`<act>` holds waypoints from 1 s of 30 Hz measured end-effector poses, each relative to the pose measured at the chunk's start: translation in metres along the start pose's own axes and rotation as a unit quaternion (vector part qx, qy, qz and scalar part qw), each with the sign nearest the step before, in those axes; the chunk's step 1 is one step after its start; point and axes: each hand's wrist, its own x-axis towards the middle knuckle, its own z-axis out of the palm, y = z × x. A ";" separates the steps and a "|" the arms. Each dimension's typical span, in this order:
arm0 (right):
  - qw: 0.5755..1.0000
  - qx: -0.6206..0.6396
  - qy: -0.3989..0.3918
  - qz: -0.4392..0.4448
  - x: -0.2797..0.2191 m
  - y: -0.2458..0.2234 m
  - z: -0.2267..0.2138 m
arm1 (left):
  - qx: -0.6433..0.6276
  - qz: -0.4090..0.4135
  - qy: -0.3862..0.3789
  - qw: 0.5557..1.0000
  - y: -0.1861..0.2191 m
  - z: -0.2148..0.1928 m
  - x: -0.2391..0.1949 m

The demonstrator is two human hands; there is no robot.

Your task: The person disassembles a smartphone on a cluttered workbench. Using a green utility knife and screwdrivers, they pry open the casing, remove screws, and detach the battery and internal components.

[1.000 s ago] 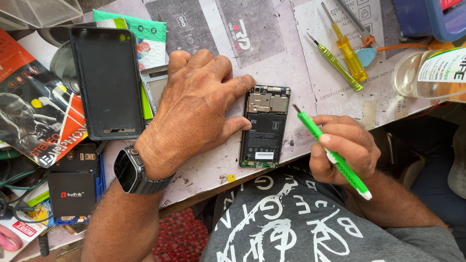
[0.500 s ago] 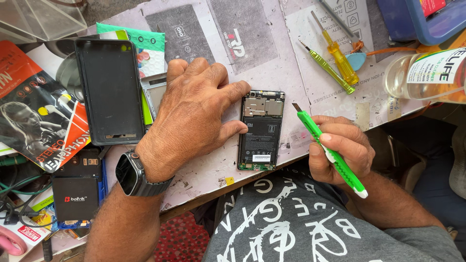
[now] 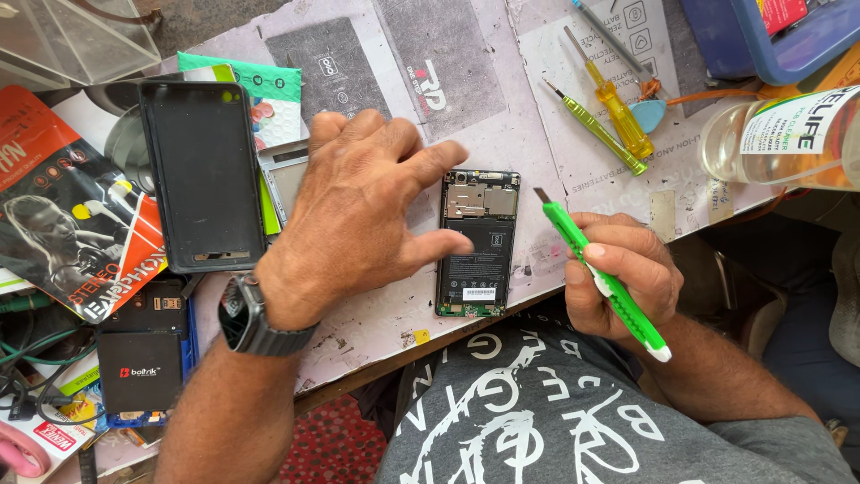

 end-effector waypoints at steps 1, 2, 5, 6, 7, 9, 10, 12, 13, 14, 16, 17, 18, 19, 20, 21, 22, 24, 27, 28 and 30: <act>1.000 -0.002 0.000 0.001 0.001 0.000 0.001 | 0.004 0.009 0.014 1.000 0.001 0.002 0.000; 1.000 0.000 0.002 -0.008 0.002 0.000 0.003 | 0.008 0.019 0.028 0.999 0.002 0.004 0.001; 1.000 -0.002 -0.010 -0.023 0.010 -0.001 0.006 | 0.041 0.037 0.036 0.998 0.008 0.011 0.000; 0.999 -0.005 -0.028 -0.021 0.014 -0.004 0.004 | 0.051 0.035 0.037 0.997 0.010 0.012 -0.001; 0.999 -0.009 -0.045 -0.022 0.020 -0.005 0.002 | 0.063 0.034 0.039 0.997 0.012 0.012 -0.002; 0.992 -0.062 -0.100 -0.039 0.036 -0.005 -0.005 | 0.086 0.037 0.046 0.995 0.015 0.009 -0.005; 0.987 -0.088 -0.127 -0.049 0.046 -0.003 -0.007 | 0.098 0.040 0.051 0.993 0.015 0.006 -0.006; 0.970 -0.155 -0.138 -0.124 0.062 0.005 -0.011 | 0.108 0.035 0.042 0.993 0.017 0.003 -0.011; 0.958 -0.189 -0.142 -0.163 0.071 0.010 -0.011 | 0.110 0.027 0.032 0.993 0.016 0.001 -0.011; 0.948 -0.208 -0.166 -0.175 0.076 0.012 -0.014 | 0.111 0.019 0.022 0.993 0.015 -0.001 -0.012; 0.924 -0.247 -0.216 -0.196 0.084 0.017 -0.017 | 0.111 0.026 0.018 0.993 0.013 -0.004 -0.011; 0.923 -0.252 -0.209 -0.199 0.085 0.018 -0.017 | 0.110 0.029 0.015 0.993 0.013 -0.004 -0.010; 0.923 -0.258 -0.203 -0.203 0.086 0.021 -0.015 | 0.108 0.027 0.014 0.994 0.013 -0.004 -0.010; 0.922 -0.263 -0.196 -0.206 0.086 0.022 -0.015 | 0.106 0.024 0.012 0.994 0.014 -0.004 -0.010; 0.928 -0.276 -0.182 -0.173 0.085 0.023 -0.017 | 0.103 0.022 0.009 0.994 0.014 -0.003 -0.011; 0.932 -0.289 -0.168 -0.137 0.083 0.024 -0.021 | 0.106 0.022 0.008 0.994 0.014 -0.003 -0.012; 0.936 -0.301 -0.154 -0.102 0.081 0.024 -0.026 | 0.109 0.022 0.007 0.994 0.013 -0.003 -0.012; 0.941 -0.304 -0.144 -0.022 0.074 0.026 -0.034 | 0.107 0.020 0.002 0.994 0.014 -0.002 -0.012; 0.937 -0.315 -0.150 0.025 0.068 0.028 -0.040 | 0.093 0.018 -0.006 0.995 0.013 -0.004 -0.010; 0.934 -0.319 -0.156 0.029 0.066 0.028 -0.039 | 0.086 0.020 -0.009 0.996 0.012 -0.006 -0.009; 0.918 -0.357 -0.164 0.050 0.062 0.027 -0.033 | 0.069 0.021 -0.012 0.997 0.010 -0.009 -0.009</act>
